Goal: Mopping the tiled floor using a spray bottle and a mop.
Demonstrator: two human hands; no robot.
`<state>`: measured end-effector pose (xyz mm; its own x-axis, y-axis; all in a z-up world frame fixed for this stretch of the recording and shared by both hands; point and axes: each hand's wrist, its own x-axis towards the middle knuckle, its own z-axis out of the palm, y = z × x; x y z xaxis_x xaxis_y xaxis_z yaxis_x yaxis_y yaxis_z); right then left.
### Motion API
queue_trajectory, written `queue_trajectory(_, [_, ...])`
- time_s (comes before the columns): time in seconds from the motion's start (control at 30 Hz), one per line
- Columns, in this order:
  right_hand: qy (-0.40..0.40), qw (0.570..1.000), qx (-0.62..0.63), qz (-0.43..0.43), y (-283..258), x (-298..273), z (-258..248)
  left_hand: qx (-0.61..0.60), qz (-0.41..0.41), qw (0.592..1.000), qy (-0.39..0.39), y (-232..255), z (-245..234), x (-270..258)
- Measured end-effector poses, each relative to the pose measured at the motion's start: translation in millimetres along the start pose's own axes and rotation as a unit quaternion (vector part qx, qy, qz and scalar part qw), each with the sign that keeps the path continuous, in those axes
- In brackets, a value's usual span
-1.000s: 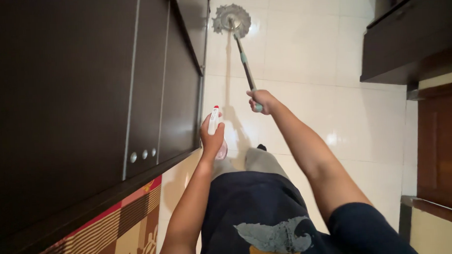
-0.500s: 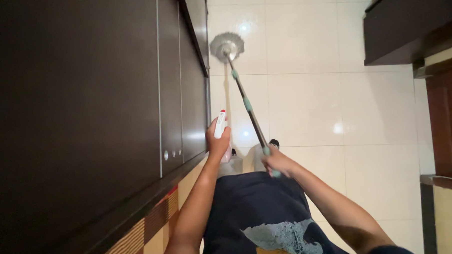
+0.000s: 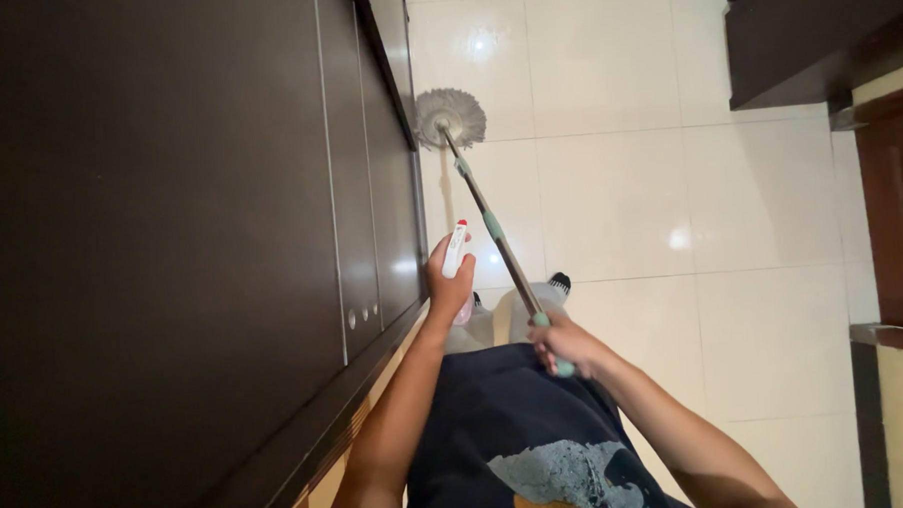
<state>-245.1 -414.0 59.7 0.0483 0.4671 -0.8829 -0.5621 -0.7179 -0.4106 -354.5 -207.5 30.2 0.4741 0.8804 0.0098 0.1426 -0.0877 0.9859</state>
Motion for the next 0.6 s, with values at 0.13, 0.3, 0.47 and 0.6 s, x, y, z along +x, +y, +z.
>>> queue_trajectory(0.13, [-0.011, 0.999, 0.004, -0.051, -20, 64, -8, 0.015, -0.038, 0.999, -0.006, -1, -4, -5])
queue_trajectory(0.3, [0.015, 0.993, -0.009, -0.115, -74, 168, -9, -0.023, -0.004, 1.000, -0.002, -19, -1, -14])
queue_trajectory(0.47, [-0.020, 0.991, 0.075, -0.108, -163, 263, -9, 0.001, -0.026, 1.000, 0.009, -14, -6, -27])
queue_trajectory(0.6, [-0.037, 0.980, 0.179, -0.083, -226, 253, 9, 0.059, -0.012, 0.998, 0.035, -18, -12, -37])
